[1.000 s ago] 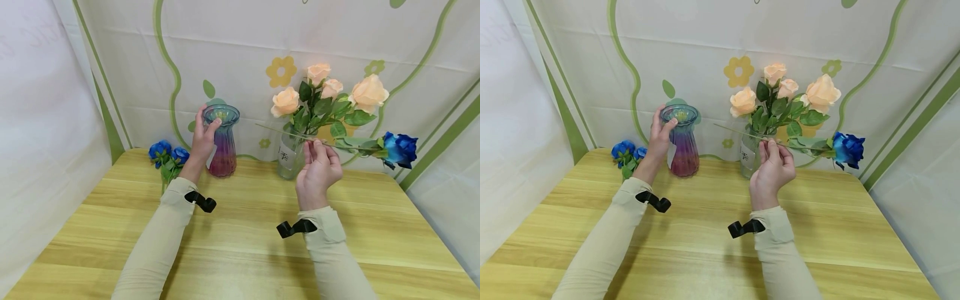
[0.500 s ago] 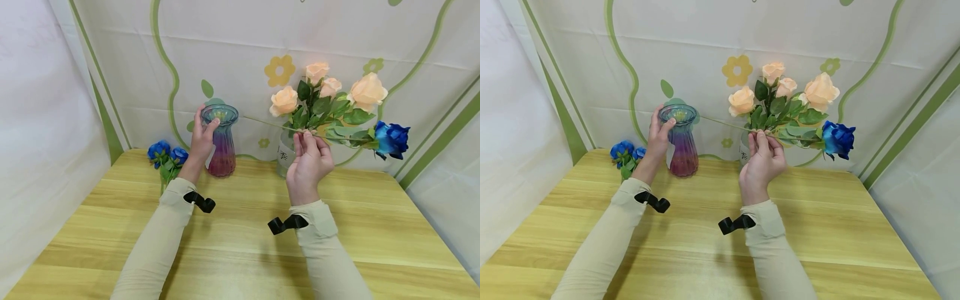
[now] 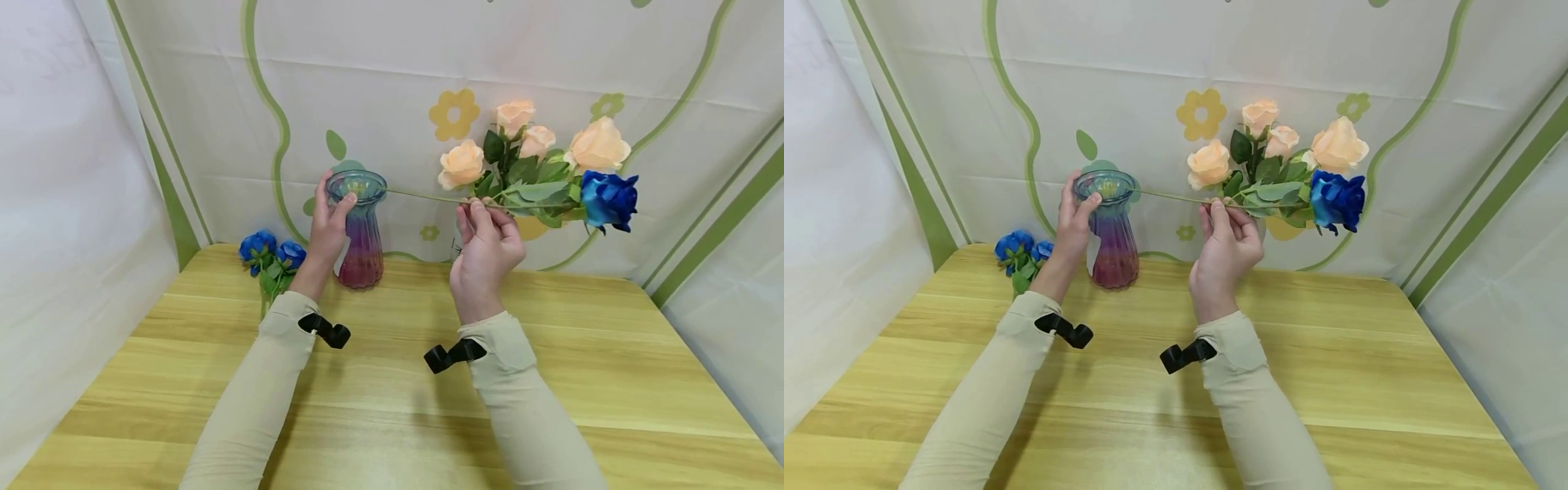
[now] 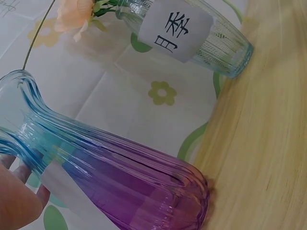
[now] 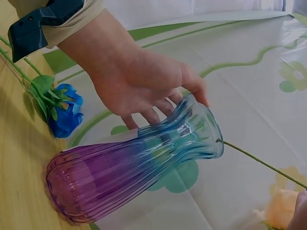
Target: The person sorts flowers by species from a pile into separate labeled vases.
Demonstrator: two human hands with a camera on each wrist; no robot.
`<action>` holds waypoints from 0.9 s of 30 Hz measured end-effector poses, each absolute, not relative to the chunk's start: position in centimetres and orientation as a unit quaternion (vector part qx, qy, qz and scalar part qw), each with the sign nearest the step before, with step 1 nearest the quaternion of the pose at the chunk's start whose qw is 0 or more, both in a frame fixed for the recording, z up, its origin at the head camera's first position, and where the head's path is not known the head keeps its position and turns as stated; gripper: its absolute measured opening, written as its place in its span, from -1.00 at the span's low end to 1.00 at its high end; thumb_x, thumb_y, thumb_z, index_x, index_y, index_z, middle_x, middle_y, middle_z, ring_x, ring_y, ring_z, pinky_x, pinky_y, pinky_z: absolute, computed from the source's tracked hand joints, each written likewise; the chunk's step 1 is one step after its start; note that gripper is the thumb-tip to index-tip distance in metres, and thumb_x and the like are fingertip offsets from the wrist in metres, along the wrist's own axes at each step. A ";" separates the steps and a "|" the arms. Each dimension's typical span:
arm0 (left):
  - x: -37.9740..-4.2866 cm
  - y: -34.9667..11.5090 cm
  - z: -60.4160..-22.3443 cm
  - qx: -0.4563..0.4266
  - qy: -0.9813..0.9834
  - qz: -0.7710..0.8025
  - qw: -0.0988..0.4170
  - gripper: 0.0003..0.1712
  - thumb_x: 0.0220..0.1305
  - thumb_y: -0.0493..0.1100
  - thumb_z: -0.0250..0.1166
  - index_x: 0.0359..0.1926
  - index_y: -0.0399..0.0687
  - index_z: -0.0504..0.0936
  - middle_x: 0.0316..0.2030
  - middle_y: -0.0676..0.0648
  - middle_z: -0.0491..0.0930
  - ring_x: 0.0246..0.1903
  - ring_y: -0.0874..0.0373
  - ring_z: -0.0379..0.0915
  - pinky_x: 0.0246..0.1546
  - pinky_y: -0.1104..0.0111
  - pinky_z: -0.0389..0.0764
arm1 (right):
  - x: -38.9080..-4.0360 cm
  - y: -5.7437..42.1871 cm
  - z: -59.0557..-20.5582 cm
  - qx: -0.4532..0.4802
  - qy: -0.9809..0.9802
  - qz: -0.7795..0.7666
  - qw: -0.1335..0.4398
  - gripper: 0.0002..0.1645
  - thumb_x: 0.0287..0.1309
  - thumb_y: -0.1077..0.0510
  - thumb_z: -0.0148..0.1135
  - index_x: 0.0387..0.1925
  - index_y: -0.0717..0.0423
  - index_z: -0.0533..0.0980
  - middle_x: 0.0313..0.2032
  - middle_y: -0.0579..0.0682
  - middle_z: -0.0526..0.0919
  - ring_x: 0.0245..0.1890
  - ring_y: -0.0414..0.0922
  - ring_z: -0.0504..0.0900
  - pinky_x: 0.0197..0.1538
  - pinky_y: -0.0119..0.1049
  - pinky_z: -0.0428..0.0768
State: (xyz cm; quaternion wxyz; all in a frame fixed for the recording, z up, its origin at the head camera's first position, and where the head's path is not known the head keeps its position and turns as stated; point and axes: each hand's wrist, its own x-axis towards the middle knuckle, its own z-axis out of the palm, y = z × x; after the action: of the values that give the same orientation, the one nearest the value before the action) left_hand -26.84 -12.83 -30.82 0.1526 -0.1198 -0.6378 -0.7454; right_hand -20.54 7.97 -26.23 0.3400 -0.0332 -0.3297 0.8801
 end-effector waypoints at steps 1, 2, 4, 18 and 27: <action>-26.8 -12.8 -30.8 -0.120 -0.638 -0.745 0.152 -0.12 0.57 -0.04 0.11 0.71 0.04 -0.11 0.61 -0.12 0.17 0.48 -0.09 0.30 0.59 0.03 0.23 | -20.6 7.8 -26.2 -0.032 -0.333 0.879 0.340 -0.81 0.26 0.48 0.38 -0.40 0.23 0.57 -0.25 0.15 0.67 -0.31 -0.04 0.79 -0.04 -0.24 0.82; -26.8 -12.8 -30.8 -0.120 -0.637 -0.746 0.151 -0.12 0.57 -0.04 0.12 0.71 0.04 -0.11 0.61 -0.12 0.18 0.48 -0.09 0.30 0.60 0.03 0.23 | -20.7 7.7 -26.1 -0.030 -0.335 0.879 0.339 -0.80 0.26 0.48 0.38 -0.40 0.23 0.56 -0.26 0.15 0.68 -0.30 -0.04 0.79 -0.05 -0.24 0.82; -26.9 -12.8 -30.9 -0.121 -0.638 -0.746 0.150 -0.12 0.57 -0.04 0.11 0.71 0.05 -0.12 0.61 -0.12 0.17 0.49 -0.08 0.29 0.61 0.02 0.22 | -20.9 7.5 -26.0 -0.028 -0.341 0.877 0.336 -0.79 0.25 0.47 0.38 -0.41 0.21 0.55 -0.27 0.14 0.68 -0.28 -0.03 0.80 -0.04 -0.23 0.82; -26.7 -12.9 -31.0 -0.130 -0.638 -0.744 0.149 -0.11 0.58 -0.04 0.10 0.72 0.05 -0.14 0.61 -0.15 0.15 0.52 -0.10 0.26 0.62 -0.01 0.19 | -22.0 5.6 -25.6 -0.036 -0.358 0.878 0.316 -0.74 0.21 0.49 0.41 -0.44 0.18 0.54 -0.35 0.09 0.68 -0.32 -0.07 0.79 -0.12 -0.25 0.83; -26.6 -13.0 -31.0 -0.123 -0.645 -0.740 0.149 -0.10 0.57 -0.01 0.11 0.72 0.08 -0.14 0.63 -0.12 0.12 0.52 -0.08 0.26 0.62 -0.03 0.19 | -22.8 4.4 -25.7 -0.022 -0.374 0.876 0.303 -0.72 0.22 0.52 0.37 -0.43 0.17 0.50 -0.34 0.15 0.71 -0.34 -0.05 0.80 -0.15 -0.25 0.83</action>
State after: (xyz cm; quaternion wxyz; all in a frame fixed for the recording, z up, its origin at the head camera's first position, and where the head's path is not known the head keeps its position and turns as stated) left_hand -26.57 -13.01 -30.97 0.1490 -0.1229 -0.6447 -0.7396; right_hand -22.78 4.39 -25.72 0.3028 -0.0216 -0.3743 0.8762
